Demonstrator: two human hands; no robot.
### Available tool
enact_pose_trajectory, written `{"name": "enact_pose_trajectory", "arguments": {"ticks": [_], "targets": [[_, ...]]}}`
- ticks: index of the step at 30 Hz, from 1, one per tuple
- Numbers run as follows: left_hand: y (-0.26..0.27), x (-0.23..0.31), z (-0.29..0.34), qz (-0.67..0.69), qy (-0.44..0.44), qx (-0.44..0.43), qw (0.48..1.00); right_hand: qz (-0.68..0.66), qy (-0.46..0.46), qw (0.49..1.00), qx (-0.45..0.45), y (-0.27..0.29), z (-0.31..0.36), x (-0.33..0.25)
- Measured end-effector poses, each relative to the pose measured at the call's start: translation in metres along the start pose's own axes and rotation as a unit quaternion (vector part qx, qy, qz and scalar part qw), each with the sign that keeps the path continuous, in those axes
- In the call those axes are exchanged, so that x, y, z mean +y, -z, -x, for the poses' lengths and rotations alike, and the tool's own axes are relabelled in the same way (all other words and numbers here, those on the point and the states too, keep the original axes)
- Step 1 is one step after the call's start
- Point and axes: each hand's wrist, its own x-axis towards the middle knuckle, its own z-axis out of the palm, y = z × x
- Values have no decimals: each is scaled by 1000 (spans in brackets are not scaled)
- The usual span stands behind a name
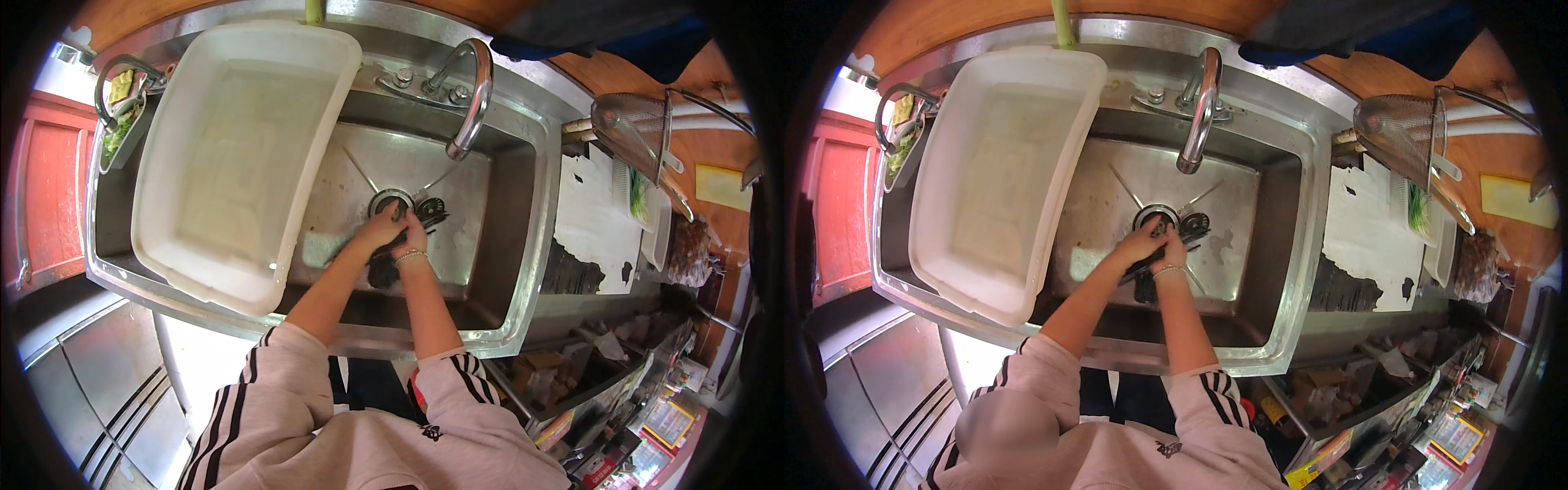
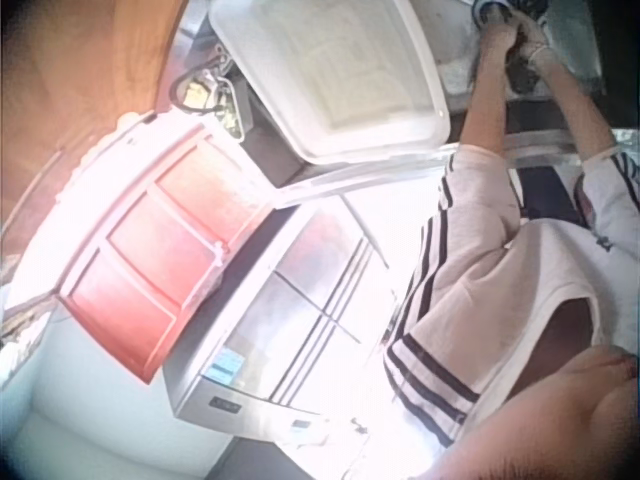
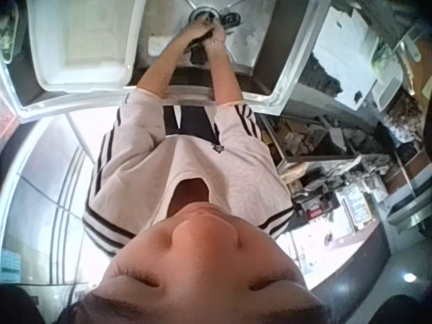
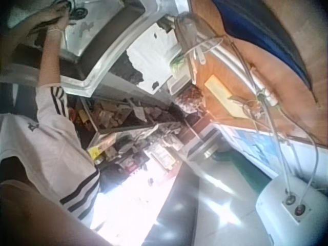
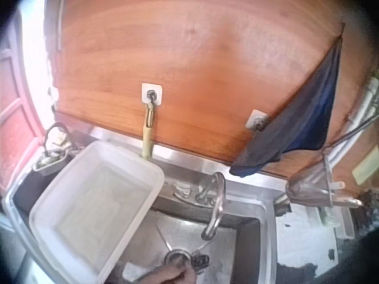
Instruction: The person repeatedly washes bundles of black chopsticks under running water in a kitchen sink. They rinse the chopsticks, place them in a white tub, and occasionally move to a nearby counter before returning to the sink to continue washing.
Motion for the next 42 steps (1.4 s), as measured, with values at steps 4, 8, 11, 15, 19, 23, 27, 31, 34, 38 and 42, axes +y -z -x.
{"name": "enact_pose_trajectory", "arguments": {"ticks": [4,8,11,15,19,23,27,31,34,38,42], "targets": [[18,-35,10,-108,43,25,993,90,184,978,46,2,2,-41],[-8,-33,30,-163,-100,48,980,123,225,966,17,3,32,-100],[-39,-26,17,-241,-121,104,957,147,212,966,5,7,47,-120],[-51,-32,0,-289,-137,67,945,129,112,985,-5,26,51,-125],[-28,-27,9,-319,-121,97,935,95,35,995,-27,50,48,-128],[4,11,32,-185,-220,137,948,98,-7,993,-69,53,48,-122],[28,40,59,-18,-403,66,912,96,-91,978,-163,36,52,-102],[32,39,73,-24,-392,-22,919,146,-54,965,-209,18,53,-78],[19,26,70,130,-314,15,940,143,-38,978,-144,13,48,-56],[-1,-1,60,298,-156,79,939,67,-89,992,-56,14,37,-33],[-2,-42,57,-100,-25,142,985,62,-89,993,-36,22,26,-31]]}}
